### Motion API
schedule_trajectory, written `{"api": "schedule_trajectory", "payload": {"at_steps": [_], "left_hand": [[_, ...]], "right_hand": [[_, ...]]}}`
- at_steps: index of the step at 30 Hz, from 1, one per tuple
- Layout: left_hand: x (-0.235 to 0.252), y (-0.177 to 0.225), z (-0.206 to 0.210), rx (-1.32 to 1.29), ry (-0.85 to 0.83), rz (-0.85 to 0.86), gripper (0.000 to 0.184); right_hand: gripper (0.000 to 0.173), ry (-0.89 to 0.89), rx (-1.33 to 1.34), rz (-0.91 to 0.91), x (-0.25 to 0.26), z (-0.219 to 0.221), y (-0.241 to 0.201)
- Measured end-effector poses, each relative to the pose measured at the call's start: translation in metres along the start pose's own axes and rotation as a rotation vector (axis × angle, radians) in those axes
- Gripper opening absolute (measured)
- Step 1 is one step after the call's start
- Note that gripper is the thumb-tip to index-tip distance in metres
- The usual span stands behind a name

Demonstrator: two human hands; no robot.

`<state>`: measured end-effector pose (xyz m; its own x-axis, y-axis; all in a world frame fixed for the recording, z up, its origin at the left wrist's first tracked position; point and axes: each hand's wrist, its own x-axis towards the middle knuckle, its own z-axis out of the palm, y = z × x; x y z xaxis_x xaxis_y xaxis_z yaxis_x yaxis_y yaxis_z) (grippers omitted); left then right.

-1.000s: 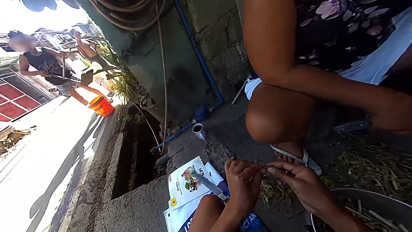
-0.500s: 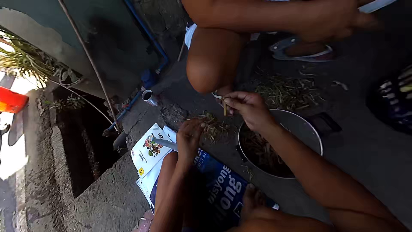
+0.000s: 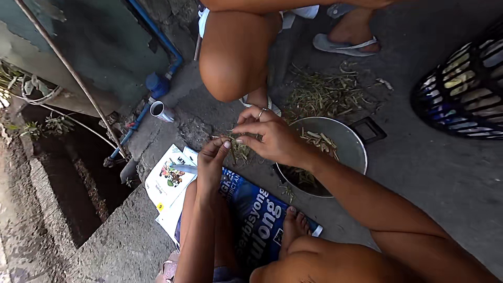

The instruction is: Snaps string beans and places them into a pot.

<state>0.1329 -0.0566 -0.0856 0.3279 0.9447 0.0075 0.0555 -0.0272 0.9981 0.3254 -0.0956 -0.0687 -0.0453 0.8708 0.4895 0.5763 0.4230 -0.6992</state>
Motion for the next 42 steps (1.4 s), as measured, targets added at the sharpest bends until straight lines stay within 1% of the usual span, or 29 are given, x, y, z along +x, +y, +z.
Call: {"api": "schedule_trajectory", "payload": {"at_steps": [3, 6, 9, 12, 14, 16, 19, 21, 23, 25, 27, 29, 31, 33, 35, 36, 37, 38, 40, 42], "left_hand": [[-0.001, -0.003, -0.003, 0.127, 0.021, 0.137, 0.01], [-0.001, -0.005, -0.005, 0.299, 0.033, 0.308, 0.008], [-0.002, -0.005, -0.006, 0.486, 0.069, 0.422, 0.009], [-0.001, -0.002, -0.01, 0.63, 0.085, 0.513, 0.01], [0.0, -0.002, -0.011, 0.665, 0.097, 0.566, 0.01], [-0.001, -0.002, -0.011, 0.639, 0.106, 0.586, 0.01], [-0.002, -0.002, -0.009, 0.518, 0.109, 0.568, 0.01], [-0.003, -0.001, -0.007, 0.392, 0.094, 0.524, 0.01], [-0.003, -0.001, -0.007, 0.231, 0.089, 0.443, 0.01], [-0.001, 0.0, -0.009, 0.051, 0.111, 0.322, 0.013], [0.002, 0.001, -0.015, -0.123, 0.14, 0.185, 0.018], [0.007, 0.003, -0.023, -0.229, 0.197, 0.088, 0.022], [0.011, 0.007, -0.032, -0.289, 0.262, 0.06, 0.026], [0.013, 0.01, -0.042, -0.322, 0.314, 0.059, 0.027], [0.015, 0.012, -0.05, -0.355, 0.367, 0.055, 0.026], [0.015, 0.013, -0.051, -0.368, 0.395, 0.048, 0.025], [0.015, 0.014, -0.052, -0.369, 0.411, 0.041, 0.024], [0.014, 0.014, -0.051, -0.369, 0.414, 0.035, 0.022], [0.014, 0.012, -0.046, -0.353, 0.401, 0.027, 0.022], [0.013, 0.011, -0.038, -0.329, 0.386, 0.006, 0.021]], "right_hand": [[0.02, -0.026, -0.105, -0.018, 0.002, 0.001, -0.007], [0.023, -0.089, -0.086, 0.04, 0.003, 0.002, -0.009], [0.017, -0.153, -0.032, 0.111, 0.005, 0.004, -0.011], [0.01, -0.125, 0.028, 0.169, 0.006, 0.008, -0.013], [0.009, -0.122, 0.083, 0.189, 0.006, 0.006, -0.012], [0.008, -0.132, 0.206, 0.216, 0.006, 0.006, -0.011], [0.008, -0.083, 0.507, 0.297, 0.005, 0.014, -0.006], [0.009, -0.055, 0.686, 0.39, 0.004, 0.02, -0.003], [0.008, -0.039, 0.764, 0.477, 0.005, 0.027, 0.003], [0.009, -0.035, 0.771, 0.538, 0.003, 0.033, 0.011], [0.009, -0.054, 0.711, 0.565, 0.0, 0.039, 0.023], [0.007, -0.126, 0.573, 0.599, -0.004, 0.044, 0.042], [0.007, -0.255, 0.359, 0.619, -0.007, 0.048, 0.064], [0.01, -0.357, 0.08, 0.619, -0.011, 0.054, 0.085], [0.01, -0.416, -0.134, 0.624, -0.012, 0.055, 0.095], [0.014, -0.427, -0.191, 0.632, -0.011, 0.054, 0.094], [0.022, -0.418, -0.221, 0.633, -0.01, 0.052, 0.09], [0.022, -0.367, -0.223, 0.608, -0.01, 0.05, 0.085], [0.011, -0.189, -0.167, 0.499, -0.009, 0.048, 0.07], [0.01, -0.071, -0.101, 0.386, -0.005, 0.046, 0.052]]}}
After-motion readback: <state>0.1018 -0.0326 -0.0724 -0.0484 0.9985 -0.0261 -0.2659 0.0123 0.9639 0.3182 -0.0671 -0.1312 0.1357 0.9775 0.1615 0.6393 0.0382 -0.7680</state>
